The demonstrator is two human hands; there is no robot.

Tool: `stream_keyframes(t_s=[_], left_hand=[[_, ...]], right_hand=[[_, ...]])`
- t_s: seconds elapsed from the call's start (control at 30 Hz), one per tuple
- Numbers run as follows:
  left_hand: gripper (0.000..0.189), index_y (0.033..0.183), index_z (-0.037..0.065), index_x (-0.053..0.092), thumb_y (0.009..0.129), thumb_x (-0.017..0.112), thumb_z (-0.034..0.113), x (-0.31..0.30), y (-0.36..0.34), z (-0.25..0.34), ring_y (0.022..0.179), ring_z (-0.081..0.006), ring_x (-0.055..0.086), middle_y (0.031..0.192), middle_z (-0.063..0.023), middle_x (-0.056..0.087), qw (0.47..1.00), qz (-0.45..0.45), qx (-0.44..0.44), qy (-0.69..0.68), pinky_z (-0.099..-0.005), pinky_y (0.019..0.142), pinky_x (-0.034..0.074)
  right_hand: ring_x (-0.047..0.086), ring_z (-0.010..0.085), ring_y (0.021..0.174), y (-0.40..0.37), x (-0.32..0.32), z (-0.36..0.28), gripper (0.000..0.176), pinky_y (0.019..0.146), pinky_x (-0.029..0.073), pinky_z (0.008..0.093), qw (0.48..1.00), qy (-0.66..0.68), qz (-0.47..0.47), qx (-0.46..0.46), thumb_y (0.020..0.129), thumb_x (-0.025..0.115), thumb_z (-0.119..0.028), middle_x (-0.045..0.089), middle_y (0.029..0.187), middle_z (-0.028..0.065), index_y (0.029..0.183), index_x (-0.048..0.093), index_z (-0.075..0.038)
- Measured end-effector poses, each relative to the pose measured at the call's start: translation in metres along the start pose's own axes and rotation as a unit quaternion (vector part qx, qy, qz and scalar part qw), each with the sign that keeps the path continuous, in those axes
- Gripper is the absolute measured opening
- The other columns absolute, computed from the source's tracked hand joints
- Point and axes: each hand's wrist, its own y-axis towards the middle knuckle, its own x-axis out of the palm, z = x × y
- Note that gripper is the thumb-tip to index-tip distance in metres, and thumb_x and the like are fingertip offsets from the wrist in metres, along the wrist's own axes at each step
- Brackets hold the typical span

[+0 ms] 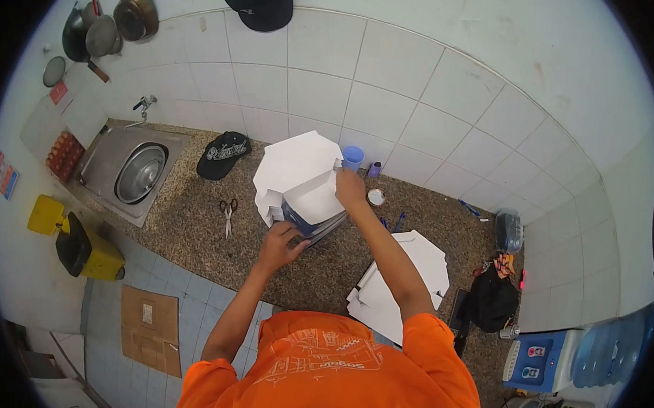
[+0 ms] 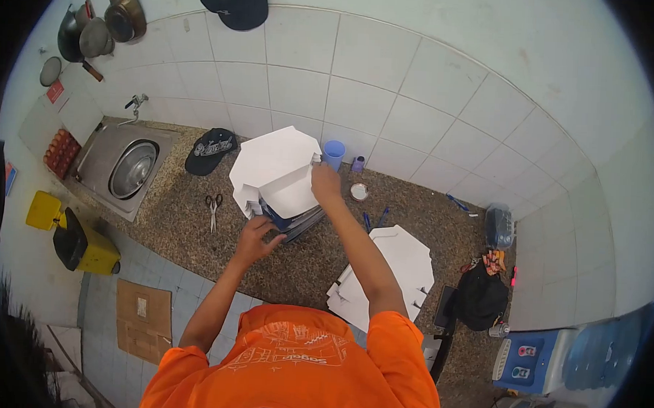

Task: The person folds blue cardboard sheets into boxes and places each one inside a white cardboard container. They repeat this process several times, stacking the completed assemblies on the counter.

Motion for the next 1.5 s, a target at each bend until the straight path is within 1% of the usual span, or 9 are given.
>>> stream_keyframes(t_s=[0.3, 0.37, 0.43, 0.5, 0.6, 0.83, 0.97, 1.17, 1.5], left_hand=[[0.017, 0.077, 0.007, 0.074, 0.073, 0.087, 0.016, -0.01, 0.01, 0.0, 0.108, -0.033, 0.061, 0.087, -0.0071, 0.07, 0.998, 0.018, 0.061, 0.03, -0.048, 0.099, 0.045], [0.016, 0.076, 0.011, 0.075, 0.073, 0.087, 0.021, -0.012, 0.01, 0.0, 0.113, -0.031, 0.059, 0.088, -0.0047, 0.071, 0.997, -0.006, 0.054, 0.061, -0.0519, 0.105, 0.037], [0.018, 0.075, 0.013, 0.076, 0.072, 0.087, 0.026, -0.008, 0.011, -0.008, 0.115, -0.0314, 0.057, 0.089, -0.0031, 0.07, 0.997, -0.001, 0.053, 0.056, -0.0534, 0.107, 0.033], [0.02, 0.075, 0.015, 0.076, 0.071, 0.088, 0.03, -0.003, 0.007, -0.008, 0.117, -0.0317, 0.056, 0.09, -0.0015, 0.069, 0.997, 0.007, 0.05, 0.051, -0.0548, 0.109, 0.028], [0.025, 0.07, 0.015, 0.075, 0.07, 0.089, 0.035, -0.005, 0.001, 0.002, 0.116, -0.033, 0.051, 0.098, -0.0033, 0.065, 0.991, 0.042, 0.044, 0.115, -0.0535, 0.107, 0.028], [0.056, 0.111, 0.016, 0.072, 0.065, 0.091, 0.044, -0.016, 0.003, -0.014, 0.105, -0.0336, 0.055, 0.104, -0.0099, 0.057, 0.988, 0.055, -0.025, 0.145, -0.0509, 0.095, 0.038], [0.072, 0.126, 0.013, 0.067, 0.065, 0.092, 0.041, 0.005, -0.006, -0.035, 0.107, -0.0361, 0.062, 0.116, -0.0151, 0.062, 0.995, 0.031, -0.057, 0.081, -0.0488, 0.086, 0.05], [0.083, 0.138, 0.01, 0.057, 0.067, 0.091, 0.037, -0.004, -0.001, -0.013, 0.114, -0.0361, 0.066, 0.127, -0.015, 0.064, 0.98, 0.009, -0.176, 0.092, -0.0477, 0.09, 0.054], [0.083, 0.135, 0.011, 0.055, 0.068, 0.091, 0.044, 0.016, -0.012, -0.021, 0.113, -0.037, 0.065, 0.122, -0.0141, 0.064, 0.992, 0.076, -0.104, -0.009, -0.0467, 0.088, 0.055]], right_hand=[[0.066, 0.0424, 0.104, -0.012, -0.026, 0.002, 0.05, 0.083, 0.054, 0.0535, 0.993, 0.067, -0.035, 0.09, 0.083, 0.076, -0.015, 0.064, 0.115, 0.0216, 0.123, 0.048, -0.005], [0.065, 0.0421, 0.104, -0.032, -0.062, -0.017, 0.059, 0.089, 0.051, 0.0512, 0.989, 0.023, 0.116, -0.085, 0.084, 0.079, -0.026, 0.063, 0.12, 0.0191, 0.13, 0.048, -0.007], [0.065, 0.0409, 0.105, -0.052, -0.062, -0.036, 0.056, 0.095, 0.047, 0.0496, 0.956, 0.196, 0.098, -0.197, 0.081, 0.08, -0.036, 0.066, 0.113, 0.0171, 0.125, 0.059, -0.007], [0.066, 0.0361, 0.102, -0.089, -0.081, -0.061, 0.04, 0.093, 0.048, 0.0467, 0.929, 0.261, -0.182, -0.187, 0.086, 0.075, -0.039, 0.068, 0.103, 0.0155, 0.11, 0.069, -0.007], [0.066, 0.0326, 0.102, -0.121, -0.051, -0.073, 0.033, 0.089, 0.05, 0.0466, 0.958, 0.18, -0.129, -0.181, 0.092, 0.07, -0.039, 0.071, 0.099, 0.0136, 0.095, 0.073, -0.006], [0.07, 0.0362, 0.086, -0.106, -0.059, -0.09, 0.027, 0.078, 0.054, 0.0519, 0.961, 0.115, -0.185, -0.168, 0.098, 0.061, -0.031, 0.072, 0.088, 0.0154, 0.094, 0.069, -0.006], [0.071, 0.0369, 0.071, -0.076, -0.024, -0.133, 0.028, 0.063, 0.055, 0.0506, 0.995, 0.069, -0.062, -0.048, 0.098, 0.061, -0.032, 0.072, 0.078, 0.0154, 0.096, 0.067, -0.005], [0.073, 0.0373, 0.073, -0.071, -0.004, -0.138, 0.023, 0.064, 0.056, 0.0504, 0.993, 0.075, -0.084, -0.031, 0.093, 0.061, -0.024, 0.073, 0.079, 0.0174, 0.099, 0.065, -0.002], [0.073, 0.0384, 0.078, -0.076, -0.004, -0.132, 0.029, 0.069, 0.056, 0.0533, 0.991, 0.111, -0.08, -0.01, 0.095, 0.056, -0.031, 0.073, 0.085, 0.0167, 0.102, 0.065, -0.004]])
